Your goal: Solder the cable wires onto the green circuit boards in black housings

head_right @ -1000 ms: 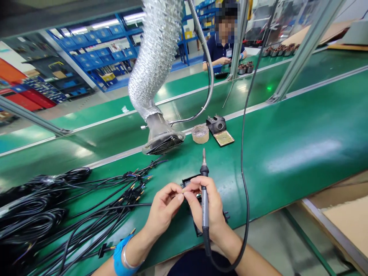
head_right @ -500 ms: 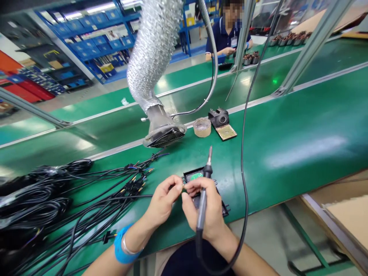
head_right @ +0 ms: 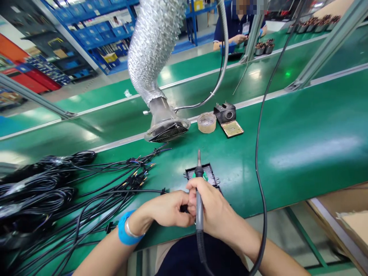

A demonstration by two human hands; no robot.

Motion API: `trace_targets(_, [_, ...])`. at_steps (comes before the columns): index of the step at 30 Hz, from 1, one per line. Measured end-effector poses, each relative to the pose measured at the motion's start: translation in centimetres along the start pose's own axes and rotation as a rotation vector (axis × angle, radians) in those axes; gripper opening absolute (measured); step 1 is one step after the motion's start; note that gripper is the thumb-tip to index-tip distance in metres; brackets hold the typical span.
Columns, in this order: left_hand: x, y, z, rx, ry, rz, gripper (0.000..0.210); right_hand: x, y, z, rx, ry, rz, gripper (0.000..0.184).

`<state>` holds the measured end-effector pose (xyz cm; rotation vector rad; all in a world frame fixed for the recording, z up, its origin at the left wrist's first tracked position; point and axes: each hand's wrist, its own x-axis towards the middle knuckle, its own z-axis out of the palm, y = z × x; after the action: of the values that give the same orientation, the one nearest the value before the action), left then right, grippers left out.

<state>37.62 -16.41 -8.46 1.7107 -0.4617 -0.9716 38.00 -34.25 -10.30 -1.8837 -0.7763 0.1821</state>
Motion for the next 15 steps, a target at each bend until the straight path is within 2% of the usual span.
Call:
trace_targets(1, [-0.1,-0.1,0.0,-0.059,-0.001,0.016,0.006,0.1,0.3,-0.2,-0.006,0.033,-0.016,0.015])
trace_targets(2, [-0.3,-0.3,0.0,-0.076,0.058,0.039,0.012,0.2,0.8,-0.4,-0.027,0.092,-0.032,0.014])
trace_targets(4, [-0.6,-0.9,0.0,0.041,0.36,0.072,0.026,0.2,1.8,-0.9,-0.109,0.246,-0.05,0.012])
trace_targets(6, [-0.7,-1.8,-0.1,0.259,0.69,0.075,0.022,0.1,2.7,-1.4,-0.176,0.375,-0.04,0.008])
trace_targets(7, [-0.7,-2.2,-0.1,0.354,0.803,0.077,0.016,0.0,3.1,-1.7,-0.185,0.411,-0.028,0.007])
trace_targets(8, [-0.5,-2.7,-0.2,0.431,0.868,0.096,0.011,-0.2,3.4,-1.9,-0.18,0.436,-0.024,0.008])
trace_targets(11, [0.1,-3.7,-0.2,0.604,0.923,0.209,0.014,-0.5,4.1,-2.6,-0.168,0.475,-0.077,0.021])
trace_targets(15, [0.8,-3.8,-0.2,0.795,0.898,0.234,0.02,-0.7,5.1,-3.3,-0.159,0.509,-0.212,0.048])
